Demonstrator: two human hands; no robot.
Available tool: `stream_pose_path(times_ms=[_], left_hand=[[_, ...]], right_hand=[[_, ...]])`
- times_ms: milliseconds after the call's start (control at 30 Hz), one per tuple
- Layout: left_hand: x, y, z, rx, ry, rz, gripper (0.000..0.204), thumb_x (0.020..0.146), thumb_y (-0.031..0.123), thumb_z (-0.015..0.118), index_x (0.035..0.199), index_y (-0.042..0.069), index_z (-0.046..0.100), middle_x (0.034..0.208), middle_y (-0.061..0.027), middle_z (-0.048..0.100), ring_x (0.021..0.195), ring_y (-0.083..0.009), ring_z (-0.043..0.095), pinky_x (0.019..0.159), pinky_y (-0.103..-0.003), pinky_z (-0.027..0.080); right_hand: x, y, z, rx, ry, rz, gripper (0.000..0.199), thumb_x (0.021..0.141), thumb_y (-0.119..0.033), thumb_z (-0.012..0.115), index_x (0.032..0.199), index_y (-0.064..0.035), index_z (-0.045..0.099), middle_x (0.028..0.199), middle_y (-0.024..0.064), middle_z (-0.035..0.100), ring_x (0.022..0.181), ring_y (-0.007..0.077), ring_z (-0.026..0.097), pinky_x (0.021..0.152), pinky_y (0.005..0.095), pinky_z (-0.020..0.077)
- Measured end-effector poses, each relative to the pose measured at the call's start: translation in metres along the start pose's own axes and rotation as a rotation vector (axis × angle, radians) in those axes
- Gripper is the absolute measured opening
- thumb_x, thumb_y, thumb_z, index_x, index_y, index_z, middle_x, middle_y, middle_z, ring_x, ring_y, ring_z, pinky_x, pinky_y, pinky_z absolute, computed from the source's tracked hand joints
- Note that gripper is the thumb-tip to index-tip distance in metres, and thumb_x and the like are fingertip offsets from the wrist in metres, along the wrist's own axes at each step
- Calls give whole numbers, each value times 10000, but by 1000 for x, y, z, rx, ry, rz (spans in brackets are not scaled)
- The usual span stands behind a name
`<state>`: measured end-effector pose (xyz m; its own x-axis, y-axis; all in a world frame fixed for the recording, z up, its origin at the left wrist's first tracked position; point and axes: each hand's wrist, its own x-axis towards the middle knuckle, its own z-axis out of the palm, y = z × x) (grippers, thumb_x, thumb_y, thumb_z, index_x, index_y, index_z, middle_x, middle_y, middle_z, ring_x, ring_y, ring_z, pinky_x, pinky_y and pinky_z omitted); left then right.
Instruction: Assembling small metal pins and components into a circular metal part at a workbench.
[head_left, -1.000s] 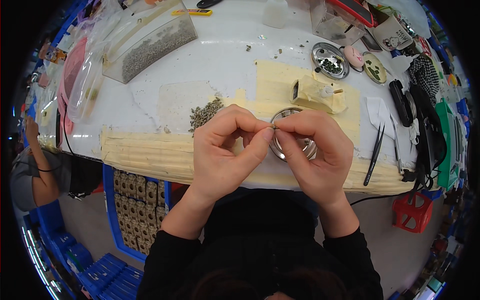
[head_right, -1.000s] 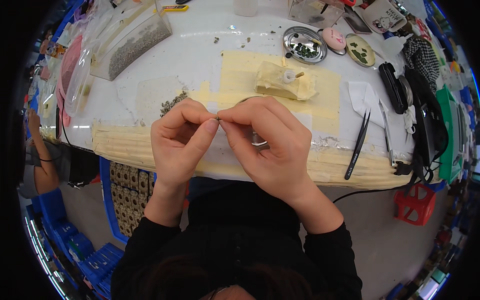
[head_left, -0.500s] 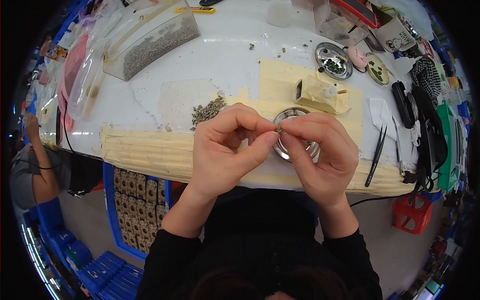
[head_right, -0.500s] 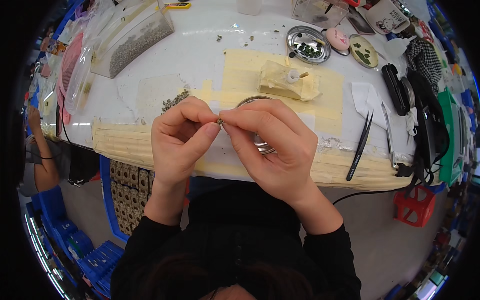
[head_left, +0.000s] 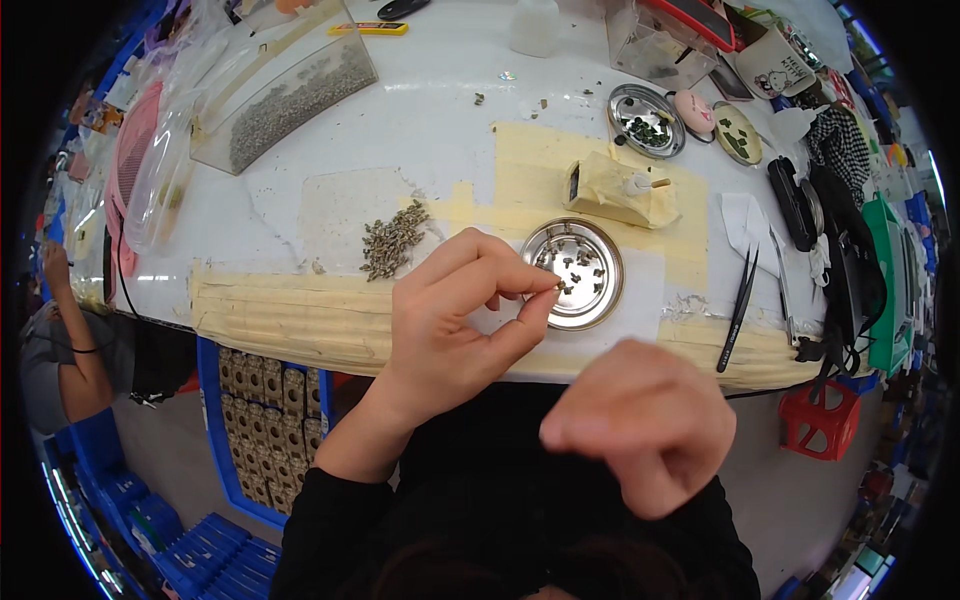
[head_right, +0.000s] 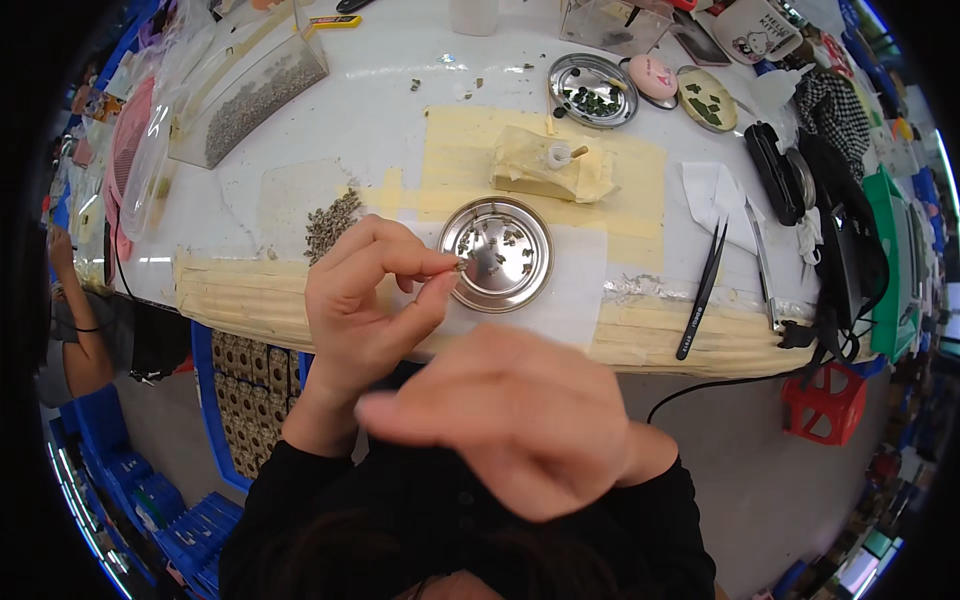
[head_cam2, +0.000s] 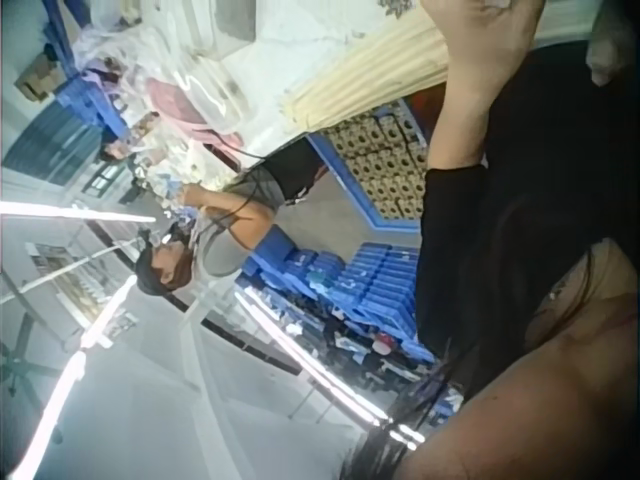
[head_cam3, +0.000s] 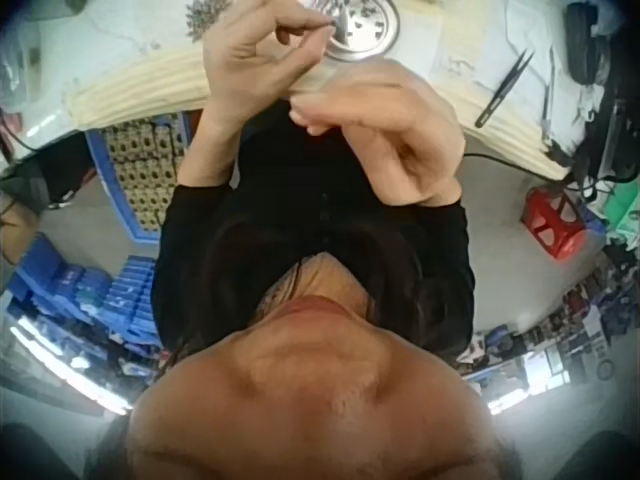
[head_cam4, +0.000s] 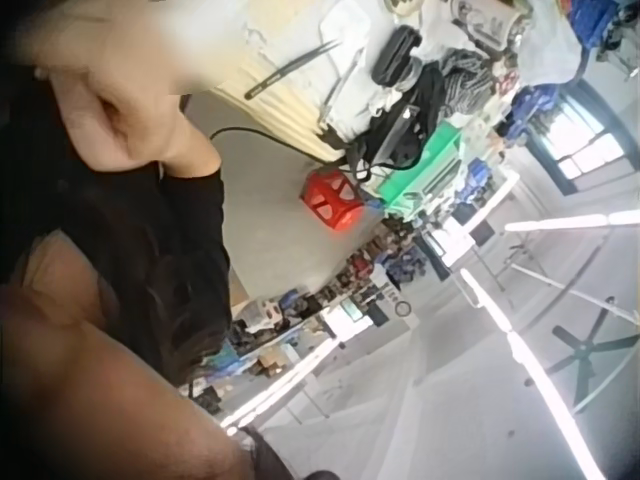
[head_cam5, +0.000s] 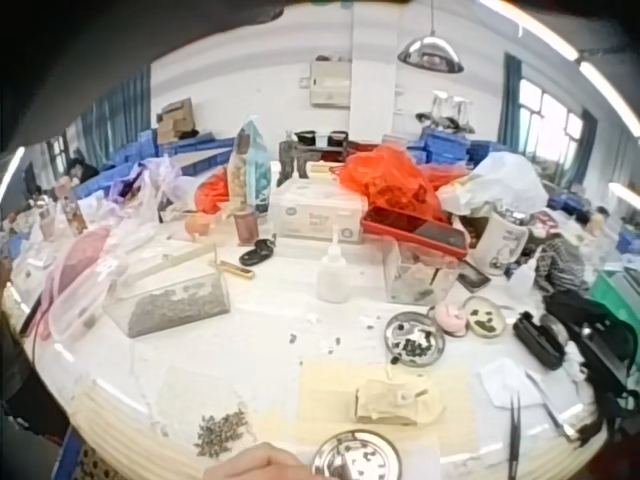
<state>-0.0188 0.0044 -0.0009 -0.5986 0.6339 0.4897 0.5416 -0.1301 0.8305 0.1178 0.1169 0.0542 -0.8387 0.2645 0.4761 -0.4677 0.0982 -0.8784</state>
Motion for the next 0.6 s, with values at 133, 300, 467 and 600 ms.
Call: stream_pose_path(times_ms=[133, 300, 467, 600], left_hand=[[3, 1, 9, 120, -64, 91, 175, 717, -68, 750, 873, 11, 733, 777, -56, 626, 662, -127, 574, 571, -248, 431], [2, 0, 13, 189, -134, 116, 169, 725, -58, 754, 879, 6, 728, 789, -69, 619, 690, -158, 587, 595, -271, 454], [4, -2, 12, 257, -156, 94, 185, 736, -58, 749, 908, 8, 728, 799, -80, 611, 716, -185, 589, 620, -280, 458], [-1, -4, 14, 278, -54, 72, 168, 746, -31, 740, 901, 14, 693, 817, -87, 590, 722, -257, 573, 630, -351, 458]], right_hand=[[-3, -23, 20, 233, -93, -452, 229, 919, -72, 613, 1104, 7, 723, 997, 175, 705, 781, 250, 668, 632, 244, 548], [-1, -23, 88, 390, 395, -518, 197, 940, -60, 614, 1084, -13, 741, 1006, 130, 716, 754, 216, 609, 640, 254, 527], [-6, -33, 46, 398, 121, -334, 178, 931, -89, 648, 1063, -43, 758, 1066, 112, 723, 851, 229, 623, 687, 264, 537], [-3, 10, 14, 203, -112, -558, 198, 925, -126, 658, 1078, -46, 753, 1073, 130, 723, 885, 245, 633, 744, 298, 546]])
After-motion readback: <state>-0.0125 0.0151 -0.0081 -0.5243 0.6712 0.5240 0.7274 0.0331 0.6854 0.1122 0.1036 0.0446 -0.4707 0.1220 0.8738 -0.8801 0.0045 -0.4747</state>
